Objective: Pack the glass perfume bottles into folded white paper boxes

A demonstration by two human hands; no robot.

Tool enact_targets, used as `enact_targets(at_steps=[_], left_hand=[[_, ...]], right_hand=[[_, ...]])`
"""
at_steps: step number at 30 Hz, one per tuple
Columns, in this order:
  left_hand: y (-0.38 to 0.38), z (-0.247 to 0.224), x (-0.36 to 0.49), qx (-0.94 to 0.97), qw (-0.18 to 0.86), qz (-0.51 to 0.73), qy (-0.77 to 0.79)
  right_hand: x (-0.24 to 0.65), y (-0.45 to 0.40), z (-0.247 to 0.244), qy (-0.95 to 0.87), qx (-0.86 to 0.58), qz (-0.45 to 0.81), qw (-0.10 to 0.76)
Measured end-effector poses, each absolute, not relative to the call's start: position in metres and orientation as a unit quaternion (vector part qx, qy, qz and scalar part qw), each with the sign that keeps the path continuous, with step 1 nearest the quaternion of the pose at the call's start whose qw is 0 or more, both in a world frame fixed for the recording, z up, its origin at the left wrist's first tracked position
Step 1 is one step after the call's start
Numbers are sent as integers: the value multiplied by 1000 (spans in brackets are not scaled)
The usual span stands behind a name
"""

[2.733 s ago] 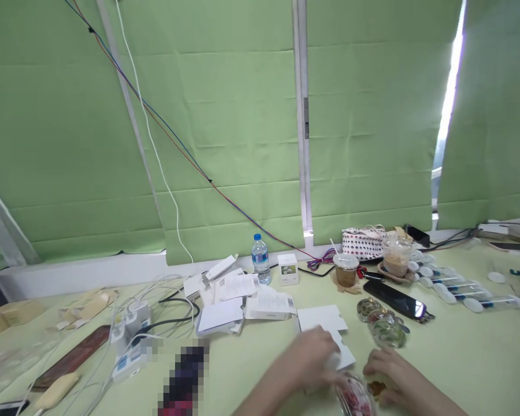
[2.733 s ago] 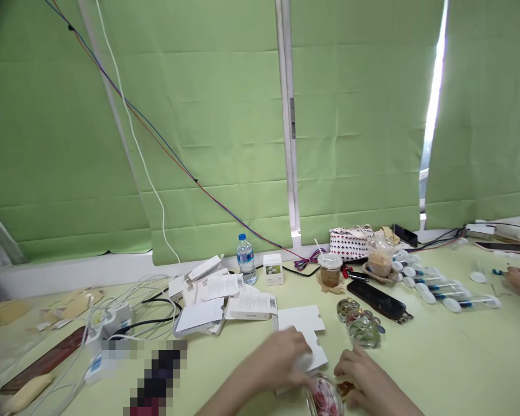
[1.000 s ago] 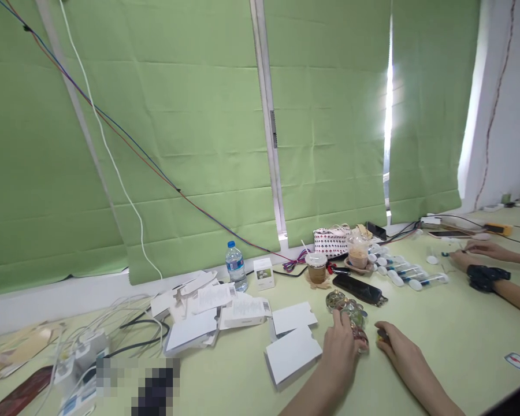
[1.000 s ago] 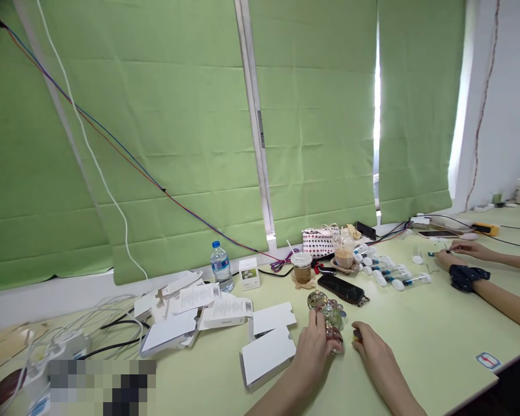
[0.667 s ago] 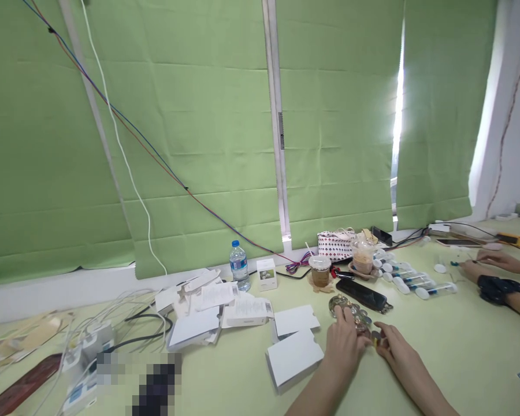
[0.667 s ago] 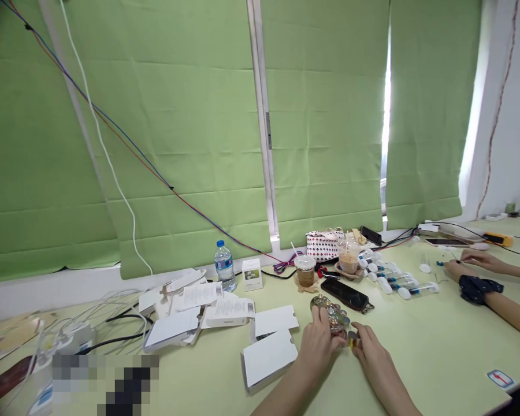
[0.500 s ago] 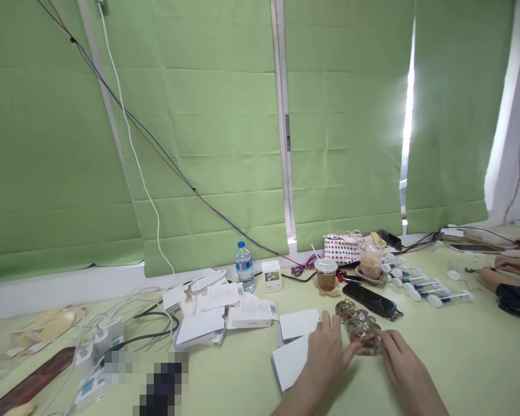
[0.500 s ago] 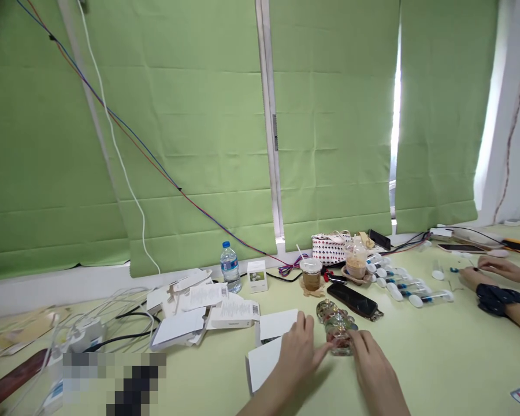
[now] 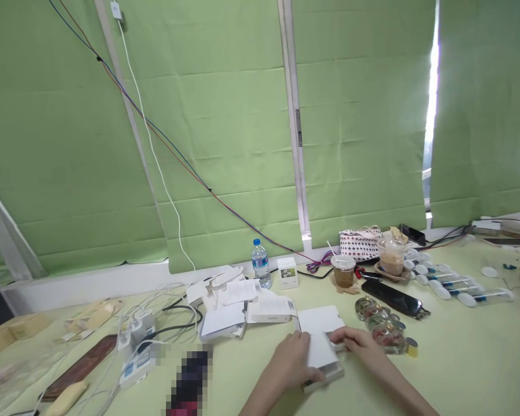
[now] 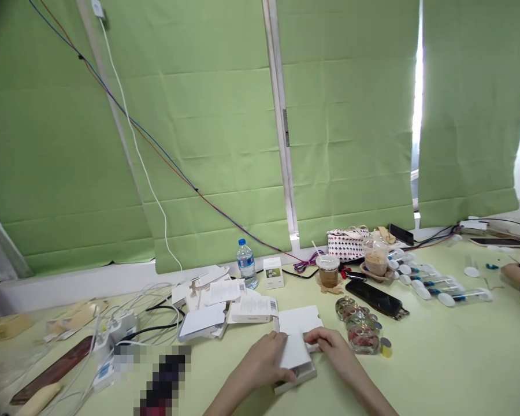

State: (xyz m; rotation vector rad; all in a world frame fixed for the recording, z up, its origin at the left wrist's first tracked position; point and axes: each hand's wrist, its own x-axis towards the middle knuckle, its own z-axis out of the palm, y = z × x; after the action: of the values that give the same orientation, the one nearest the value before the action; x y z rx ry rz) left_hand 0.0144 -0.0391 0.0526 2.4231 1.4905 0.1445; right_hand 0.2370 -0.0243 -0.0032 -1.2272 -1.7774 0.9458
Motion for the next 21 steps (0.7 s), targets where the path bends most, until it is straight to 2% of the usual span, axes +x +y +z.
enact_targets(at_steps=[4, 7, 10, 15, 21], left_hand=[[-21, 58, 16, 839, 118, 86, 524], [-15, 60, 15, 830, 45, 124, 542], [-24, 54, 16, 862, 3, 110, 494], [-45, 39, 22, 914, -2, 29, 405], [-32, 44, 21, 906, 47, -26, 420]], right_hand=[[231, -27, 0, -718, -510, 294, 371], [221, -31, 1, -747, -515, 265, 327], [208, -32, 3, -798, -478, 243, 277], [204, -30, 9, -854, -427, 216, 207], [221, -37, 24, -871, -404, 213, 181]])
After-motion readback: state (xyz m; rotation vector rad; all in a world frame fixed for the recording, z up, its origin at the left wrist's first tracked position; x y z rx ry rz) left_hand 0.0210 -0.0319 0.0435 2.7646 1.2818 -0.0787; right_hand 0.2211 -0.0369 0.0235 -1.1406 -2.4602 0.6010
